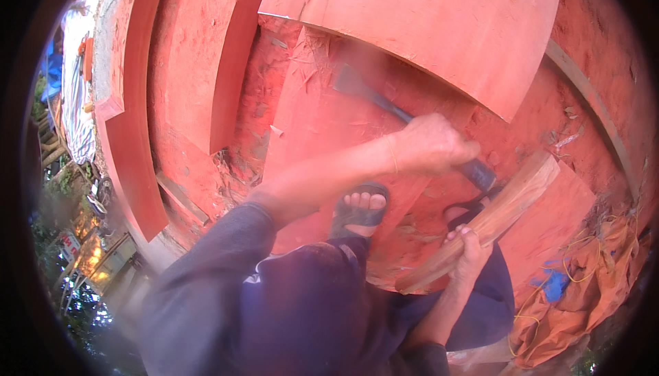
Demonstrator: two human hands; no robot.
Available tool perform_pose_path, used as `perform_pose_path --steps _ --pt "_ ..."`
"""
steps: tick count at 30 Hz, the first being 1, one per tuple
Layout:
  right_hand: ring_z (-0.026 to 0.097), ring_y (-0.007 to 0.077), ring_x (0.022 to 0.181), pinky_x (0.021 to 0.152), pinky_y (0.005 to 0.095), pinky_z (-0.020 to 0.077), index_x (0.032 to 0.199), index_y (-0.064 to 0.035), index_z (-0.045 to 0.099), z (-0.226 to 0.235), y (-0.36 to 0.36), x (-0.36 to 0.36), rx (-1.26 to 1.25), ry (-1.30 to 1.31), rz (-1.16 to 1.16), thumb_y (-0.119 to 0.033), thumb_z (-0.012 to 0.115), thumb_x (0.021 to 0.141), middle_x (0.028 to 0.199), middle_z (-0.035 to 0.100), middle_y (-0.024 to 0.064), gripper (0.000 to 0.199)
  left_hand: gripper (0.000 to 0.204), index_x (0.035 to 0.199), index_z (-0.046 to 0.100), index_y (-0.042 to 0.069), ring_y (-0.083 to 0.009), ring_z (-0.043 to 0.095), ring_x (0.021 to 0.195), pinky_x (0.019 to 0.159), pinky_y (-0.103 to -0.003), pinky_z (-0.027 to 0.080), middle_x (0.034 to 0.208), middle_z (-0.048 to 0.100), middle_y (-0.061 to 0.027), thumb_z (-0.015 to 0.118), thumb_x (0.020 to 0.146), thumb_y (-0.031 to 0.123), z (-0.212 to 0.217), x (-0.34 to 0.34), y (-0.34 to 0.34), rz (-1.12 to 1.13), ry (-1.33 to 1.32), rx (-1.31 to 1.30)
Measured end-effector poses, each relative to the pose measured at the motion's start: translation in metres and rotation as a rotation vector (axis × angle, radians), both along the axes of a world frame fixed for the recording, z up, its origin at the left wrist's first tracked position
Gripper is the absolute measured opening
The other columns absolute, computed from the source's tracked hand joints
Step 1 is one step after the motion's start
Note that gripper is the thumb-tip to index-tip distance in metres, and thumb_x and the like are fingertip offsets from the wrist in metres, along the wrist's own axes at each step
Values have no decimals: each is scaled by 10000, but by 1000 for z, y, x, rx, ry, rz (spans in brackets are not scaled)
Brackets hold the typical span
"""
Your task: The person uses a chisel and a wooden mallet to carve and shape a large red wooden panel. They repeatedly strike the chisel to remove material and adjust the panel's position as needed.
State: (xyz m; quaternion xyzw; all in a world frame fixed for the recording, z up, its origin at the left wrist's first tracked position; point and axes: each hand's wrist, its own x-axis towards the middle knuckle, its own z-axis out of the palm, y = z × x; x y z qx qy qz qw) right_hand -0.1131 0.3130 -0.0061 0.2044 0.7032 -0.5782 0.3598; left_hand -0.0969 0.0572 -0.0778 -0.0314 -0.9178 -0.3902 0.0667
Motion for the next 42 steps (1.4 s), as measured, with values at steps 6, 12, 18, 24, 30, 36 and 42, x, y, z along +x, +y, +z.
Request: perform_pose_path --steps 6,12,18,24,30,36,42 --pt "639 219 651 558 363 569 1111 13 505 -9 -16 13 -36 -3 8 -100 669 827 827 616 135 347 166 831 596 104 -374 664 660 560 -524 493 666 650 -137 702 715 157 -6 -8 -36 -98 -121 -50" --pt "634 207 695 590 353 566 1109 7 501 -2 -26 18 -59 56 -77 -138 644 844 861 605 120 334 155 828 590 102 -377 658 670 550 -526 476 654 640 -128 694 727 156 7 -7 -46 -83 -97 -17" --pt "624 194 654 596 338 557 1088 21 525 -3 -32 22 48 197 209 -123 628 855 836 606 102 292 142 816 580 102 -377 656 667 543 -519 475 643 629 -124 684 748 171 1 -10 -48 18 -15 5" --pt "642 189 644 588 326 550 1057 33 556 -1 -38 29 -4 58 23 -32 661 818 793 620 102 268 144 864 621 115 -364 670 701 568 -527 485 667 642 -124 686 766 198 -4 -7 -52 -59 -139 -56" --pt "634 200 641 581 332 556 1091 35 541 -4 -34 25 95 59 282 -51 620 854 810 609 113 264 145 867 624 109 -359 679 710 582 -523 500 684 653 -126 686 766 192 -4 -8 -60 -19 -125 -67" --pt "636 207 740 609 342 560 1086 -3 497 -6 -21 16 -21 83 -93 -194 640 881 900 603 111 314 173 858 605 104 -359 681 684 571 -523 507 685 651 -127 699 736 184 0 -3 -53 -53 -208 -93" --pt "636 204 755 627 347 565 1099 3 503 -4 -20 9 10 61 -153 -211 648 894 909 602 102 329 174 853 584 88 -377 678 695 580 -526 515 688 649 -137 676 716 141 2 -6 -46 -26 -174 -23"
